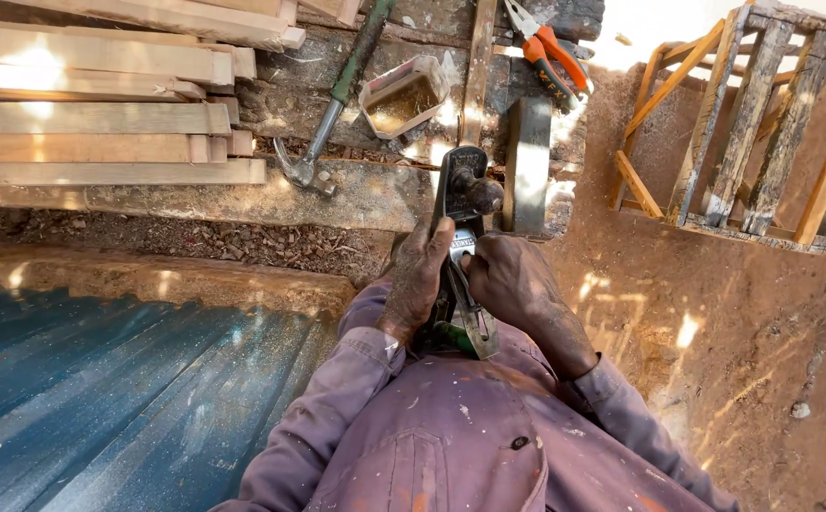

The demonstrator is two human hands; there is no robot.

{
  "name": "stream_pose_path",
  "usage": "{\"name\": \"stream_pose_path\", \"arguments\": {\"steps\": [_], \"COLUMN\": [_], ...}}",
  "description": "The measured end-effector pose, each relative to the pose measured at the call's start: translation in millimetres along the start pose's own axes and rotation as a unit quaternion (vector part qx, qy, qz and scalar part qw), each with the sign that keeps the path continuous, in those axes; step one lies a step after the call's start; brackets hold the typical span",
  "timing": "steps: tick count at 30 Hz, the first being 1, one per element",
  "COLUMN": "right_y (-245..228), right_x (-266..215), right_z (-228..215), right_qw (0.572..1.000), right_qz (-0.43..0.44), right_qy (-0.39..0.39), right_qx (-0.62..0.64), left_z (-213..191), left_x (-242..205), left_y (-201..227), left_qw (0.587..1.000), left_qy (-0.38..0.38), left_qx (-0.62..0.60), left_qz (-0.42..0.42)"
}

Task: Assembling and adjusting a manual hand plane on a wooden workbench

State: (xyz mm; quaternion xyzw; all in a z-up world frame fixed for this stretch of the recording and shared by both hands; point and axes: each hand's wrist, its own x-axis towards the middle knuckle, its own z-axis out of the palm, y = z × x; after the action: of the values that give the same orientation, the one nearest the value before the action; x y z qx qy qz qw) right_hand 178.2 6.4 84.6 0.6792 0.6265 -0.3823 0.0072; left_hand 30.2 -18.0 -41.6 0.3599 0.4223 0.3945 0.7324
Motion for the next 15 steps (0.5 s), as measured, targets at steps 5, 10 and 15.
{"name": "stream_pose_path", "arguments": {"steps": [5,10,15], "right_y": [40,46,39], "right_x": [11,10,9], "right_z": [28,30,13], "right_qw": [0.998,0.997,0.992], "right_qz": [0.054,0.032,-0.021], "right_qy": [-0.022,0.001,0.015], "right_qx": [0.017,0.067,0.126], "left_z": [50,33,40], "left_x": [-10,-11,-15], "left_y": [78,72,111], "left_qw": [0.984,0.989,0.99], "left_qy": [0.155,0.126,0.088], "left_qx": [0.082,0.08,0.11], "left_qz": [0.022,0.016,0.011]}}
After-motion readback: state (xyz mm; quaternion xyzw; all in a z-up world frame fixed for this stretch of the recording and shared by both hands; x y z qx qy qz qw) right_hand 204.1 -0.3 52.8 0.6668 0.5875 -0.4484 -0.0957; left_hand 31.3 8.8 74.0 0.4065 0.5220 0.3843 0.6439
